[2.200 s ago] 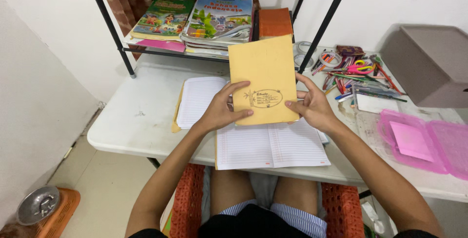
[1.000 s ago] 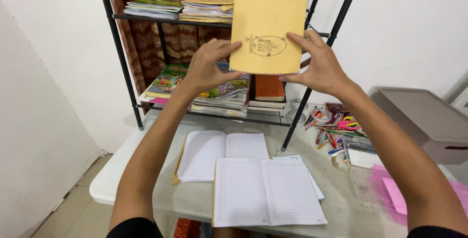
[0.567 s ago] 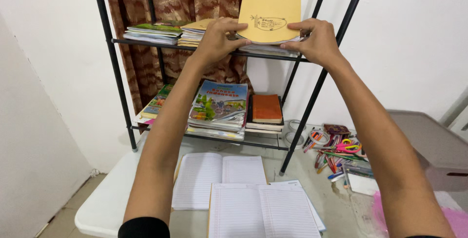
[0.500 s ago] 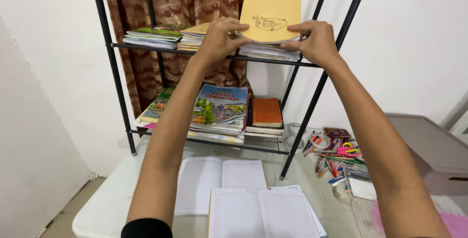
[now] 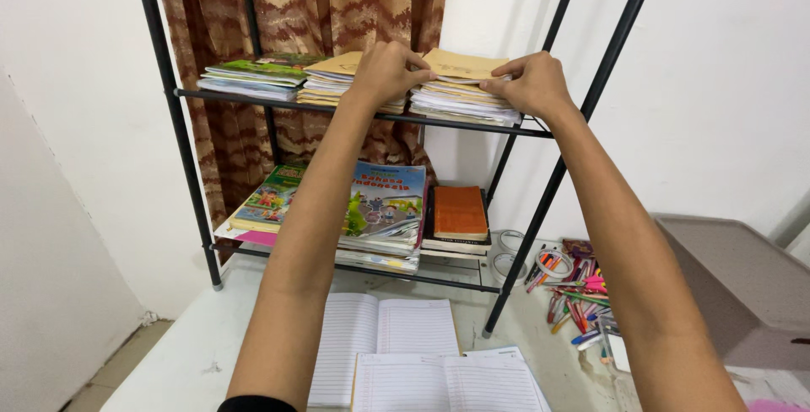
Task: The person organizes stationery items on a desk. They place books and notebooks onto a shelf, then sort pens and markers into a pink plastic container.
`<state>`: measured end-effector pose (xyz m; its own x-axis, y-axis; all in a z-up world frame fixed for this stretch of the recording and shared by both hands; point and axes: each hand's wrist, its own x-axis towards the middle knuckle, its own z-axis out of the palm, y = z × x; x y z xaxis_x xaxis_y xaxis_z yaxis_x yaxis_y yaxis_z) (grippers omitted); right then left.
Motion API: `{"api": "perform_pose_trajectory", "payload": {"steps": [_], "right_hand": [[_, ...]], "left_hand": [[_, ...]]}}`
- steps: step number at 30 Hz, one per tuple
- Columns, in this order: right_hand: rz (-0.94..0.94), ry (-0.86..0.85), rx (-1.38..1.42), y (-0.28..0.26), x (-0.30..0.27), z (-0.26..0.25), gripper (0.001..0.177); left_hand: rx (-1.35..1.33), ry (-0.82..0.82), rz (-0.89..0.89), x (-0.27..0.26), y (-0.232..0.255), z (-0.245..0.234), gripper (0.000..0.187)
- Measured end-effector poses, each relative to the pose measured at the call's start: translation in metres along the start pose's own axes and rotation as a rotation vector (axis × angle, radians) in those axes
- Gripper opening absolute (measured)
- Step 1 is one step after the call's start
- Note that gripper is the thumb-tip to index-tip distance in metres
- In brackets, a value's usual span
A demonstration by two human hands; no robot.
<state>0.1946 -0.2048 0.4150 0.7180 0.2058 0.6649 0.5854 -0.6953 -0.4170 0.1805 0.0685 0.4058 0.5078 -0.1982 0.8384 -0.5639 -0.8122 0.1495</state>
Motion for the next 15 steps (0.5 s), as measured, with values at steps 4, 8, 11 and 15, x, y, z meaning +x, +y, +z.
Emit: {"api": "perform_pose_trajectory", "payload": {"steps": [4, 8, 11, 15], "right_hand": [[0.088, -0.037, -0.009, 0.004, -0.004, 0.004, 0.044], [0.094, -0.053, -0.042, 0.004, -0.006, 0.006, 0.051], [0.047, -0.078, -0.101, 0.003, -0.007, 0.006, 0.062], [0.044, -0.081, -0.144, 0.000, -0.012, 0.001, 0.065]], "left_hand": [[-0.034, -0.041, -0.104, 0.000, 0.001, 0.000, 0.030], [-0.038, 0.004, -0.093, -0.002, 0.000, 0.000, 0.026], [-0.069, 0.059, -0.063, -0.003, 0.002, 0.001, 0.023], [-0.130, 0.066, -0.101, -0.007, 0.007, -0.002, 0.021]]}}
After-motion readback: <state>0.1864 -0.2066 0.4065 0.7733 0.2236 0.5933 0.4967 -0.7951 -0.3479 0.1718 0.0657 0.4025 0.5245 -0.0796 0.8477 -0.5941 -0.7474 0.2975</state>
